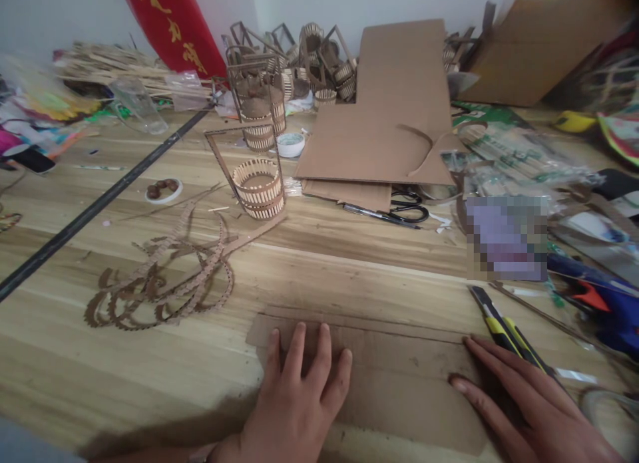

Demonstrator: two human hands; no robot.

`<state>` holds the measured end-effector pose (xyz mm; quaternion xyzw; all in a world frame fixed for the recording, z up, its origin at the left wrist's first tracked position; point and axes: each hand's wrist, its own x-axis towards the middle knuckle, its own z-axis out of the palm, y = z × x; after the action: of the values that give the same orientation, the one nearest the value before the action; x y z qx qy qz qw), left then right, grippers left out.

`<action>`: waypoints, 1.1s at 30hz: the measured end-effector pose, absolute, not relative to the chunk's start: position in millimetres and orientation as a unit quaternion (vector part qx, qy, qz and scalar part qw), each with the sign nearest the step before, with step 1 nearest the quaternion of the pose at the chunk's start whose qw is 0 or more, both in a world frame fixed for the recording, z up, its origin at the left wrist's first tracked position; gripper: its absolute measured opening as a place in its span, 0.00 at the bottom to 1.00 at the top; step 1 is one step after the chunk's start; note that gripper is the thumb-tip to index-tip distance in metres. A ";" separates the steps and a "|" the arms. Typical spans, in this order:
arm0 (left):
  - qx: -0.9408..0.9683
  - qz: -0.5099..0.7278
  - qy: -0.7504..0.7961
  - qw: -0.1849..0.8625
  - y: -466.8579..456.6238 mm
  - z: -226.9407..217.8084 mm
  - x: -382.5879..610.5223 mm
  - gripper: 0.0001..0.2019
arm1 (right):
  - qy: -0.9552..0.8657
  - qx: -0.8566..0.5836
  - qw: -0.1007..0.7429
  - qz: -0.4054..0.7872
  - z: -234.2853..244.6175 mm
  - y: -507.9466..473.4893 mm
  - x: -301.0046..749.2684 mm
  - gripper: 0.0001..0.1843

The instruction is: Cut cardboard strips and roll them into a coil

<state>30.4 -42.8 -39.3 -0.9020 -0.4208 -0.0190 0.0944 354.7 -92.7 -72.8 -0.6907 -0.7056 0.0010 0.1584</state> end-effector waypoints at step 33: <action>-0.914 -0.020 -0.387 0.123 -38.4 -39.3 27.8 0.23 | -0.702 -0.691 0.172 0.020 -80.2 -93.9 358.2 0.27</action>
<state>27.8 -38.4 -39.3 -0.9137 -0.3868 -0.0200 0.1232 358.2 -93.9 -80.2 -0.6913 -0.7016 0.0204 0.1716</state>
